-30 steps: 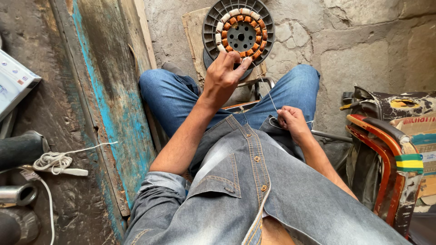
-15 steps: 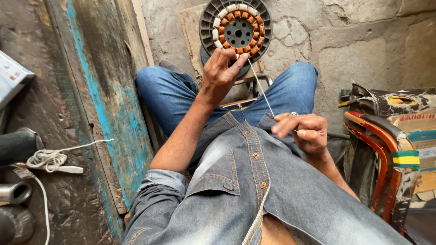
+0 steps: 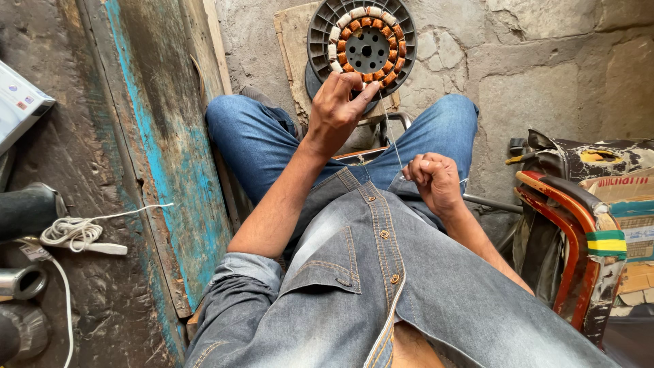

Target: The person sits on the floor in front of a motor stator with copper windings and ties the coil bundle together using white cord. They loop the cord around the windings, pull it tight by hand, and press the coils to secure the binding.

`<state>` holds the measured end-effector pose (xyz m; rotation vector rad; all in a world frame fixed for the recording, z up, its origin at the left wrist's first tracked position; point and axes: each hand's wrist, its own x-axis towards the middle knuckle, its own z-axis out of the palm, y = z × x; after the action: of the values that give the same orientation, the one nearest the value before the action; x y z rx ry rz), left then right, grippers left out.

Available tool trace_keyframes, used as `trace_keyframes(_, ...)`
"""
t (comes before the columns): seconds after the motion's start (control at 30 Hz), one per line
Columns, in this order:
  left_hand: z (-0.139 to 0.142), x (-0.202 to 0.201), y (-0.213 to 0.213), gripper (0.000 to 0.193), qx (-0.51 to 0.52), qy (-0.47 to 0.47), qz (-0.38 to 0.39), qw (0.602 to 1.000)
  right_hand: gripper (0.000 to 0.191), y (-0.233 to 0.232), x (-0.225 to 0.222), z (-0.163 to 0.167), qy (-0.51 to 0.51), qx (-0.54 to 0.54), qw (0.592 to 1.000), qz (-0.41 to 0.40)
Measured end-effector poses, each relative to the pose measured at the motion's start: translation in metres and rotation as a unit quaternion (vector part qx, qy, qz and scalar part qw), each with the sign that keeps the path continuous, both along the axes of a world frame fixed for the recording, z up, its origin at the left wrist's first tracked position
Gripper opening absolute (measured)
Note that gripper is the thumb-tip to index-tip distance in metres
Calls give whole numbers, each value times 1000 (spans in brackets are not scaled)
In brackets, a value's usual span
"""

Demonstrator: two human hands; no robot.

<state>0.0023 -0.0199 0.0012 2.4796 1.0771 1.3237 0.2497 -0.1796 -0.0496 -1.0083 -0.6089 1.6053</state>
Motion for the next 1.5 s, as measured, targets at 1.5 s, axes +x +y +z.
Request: trace_keyframes(1.5,-11,12,-51,59,-40,-35,-28,998,25,15,-32,18,-152,150,976,35)
